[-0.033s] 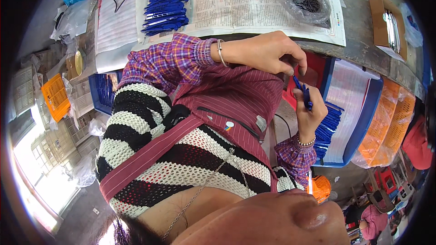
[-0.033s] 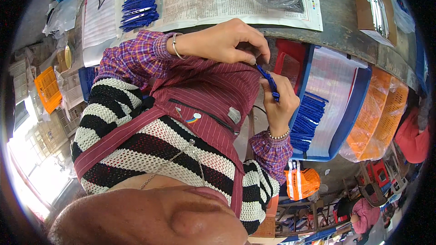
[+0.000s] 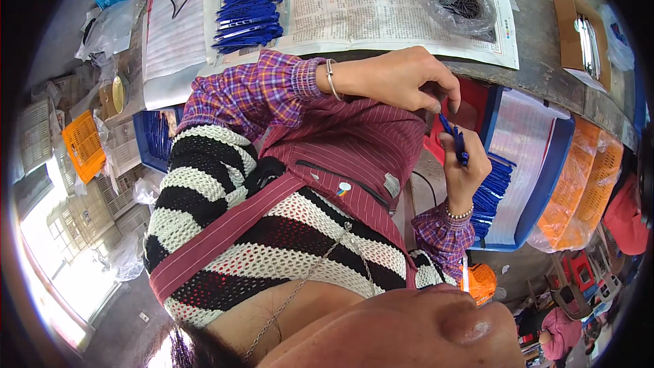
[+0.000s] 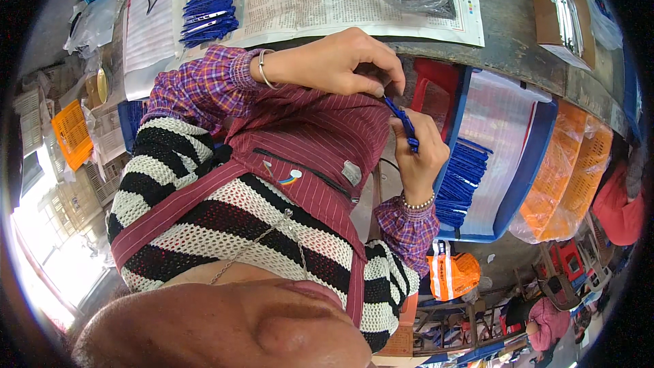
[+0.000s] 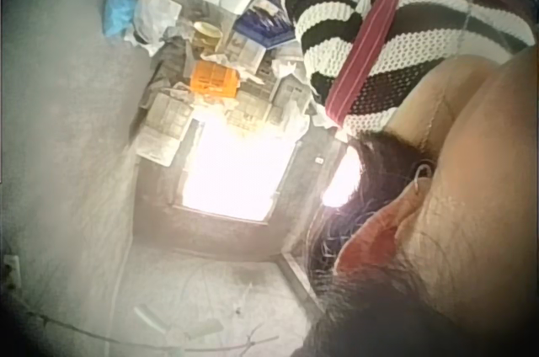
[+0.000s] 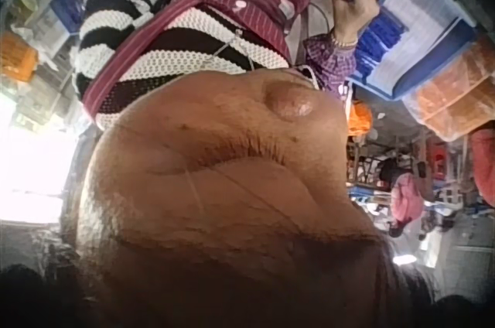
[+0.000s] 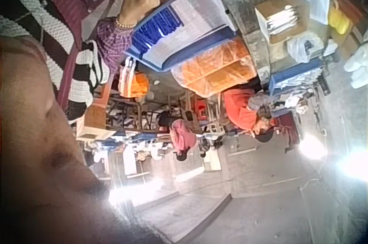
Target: Assembling small blue pen components using hands and pliers at a workshop table.
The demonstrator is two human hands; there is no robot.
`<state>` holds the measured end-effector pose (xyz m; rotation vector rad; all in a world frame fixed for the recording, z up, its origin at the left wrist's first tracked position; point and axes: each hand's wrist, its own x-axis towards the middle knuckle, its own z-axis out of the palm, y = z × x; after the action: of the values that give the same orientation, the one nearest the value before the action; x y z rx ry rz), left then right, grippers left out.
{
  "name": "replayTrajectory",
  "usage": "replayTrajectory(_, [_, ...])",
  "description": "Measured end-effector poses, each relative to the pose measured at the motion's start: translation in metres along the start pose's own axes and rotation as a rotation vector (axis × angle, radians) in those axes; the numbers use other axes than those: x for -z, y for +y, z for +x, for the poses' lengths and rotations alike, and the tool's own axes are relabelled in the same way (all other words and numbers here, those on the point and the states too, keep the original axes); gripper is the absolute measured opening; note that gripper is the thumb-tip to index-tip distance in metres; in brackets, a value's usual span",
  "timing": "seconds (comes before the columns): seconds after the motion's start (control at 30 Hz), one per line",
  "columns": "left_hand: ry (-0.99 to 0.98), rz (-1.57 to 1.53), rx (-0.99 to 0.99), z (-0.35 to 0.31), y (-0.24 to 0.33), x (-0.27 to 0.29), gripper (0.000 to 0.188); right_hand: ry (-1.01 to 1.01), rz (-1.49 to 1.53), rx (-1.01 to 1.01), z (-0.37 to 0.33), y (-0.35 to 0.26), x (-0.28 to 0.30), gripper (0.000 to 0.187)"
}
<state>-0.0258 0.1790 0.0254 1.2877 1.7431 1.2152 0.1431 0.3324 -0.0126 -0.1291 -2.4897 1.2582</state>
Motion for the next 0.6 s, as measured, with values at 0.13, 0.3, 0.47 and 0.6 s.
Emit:
replayTrajectory(0.13, [0.011, 0.020, -0.001, -0.001, 0.002, -0.001, 0.021, -0.014, -0.041, 0.026, 0.000, -0.002, 0.000, 0.022])
replayTrajectory(0.3, [0.118, 0.258, -0.220, -0.005, 0.002, -0.012, 0.020, -0.014, -0.107, 0.061, -0.004, 0.002, -0.001, 0.024])
replayTrajectory(0.47, [0.100, 0.498, -0.231, -0.007, 0.007, -0.019, 0.021, -0.019, -0.135, 0.052, -0.002, -0.001, -0.001, 0.023])
replayTrajectory(0.6, [0.120, 0.233, -0.229, -0.002, 0.001, -0.008, 0.018, -0.006, -0.116, 0.037, 0.000, -0.001, 0.002, 0.023])
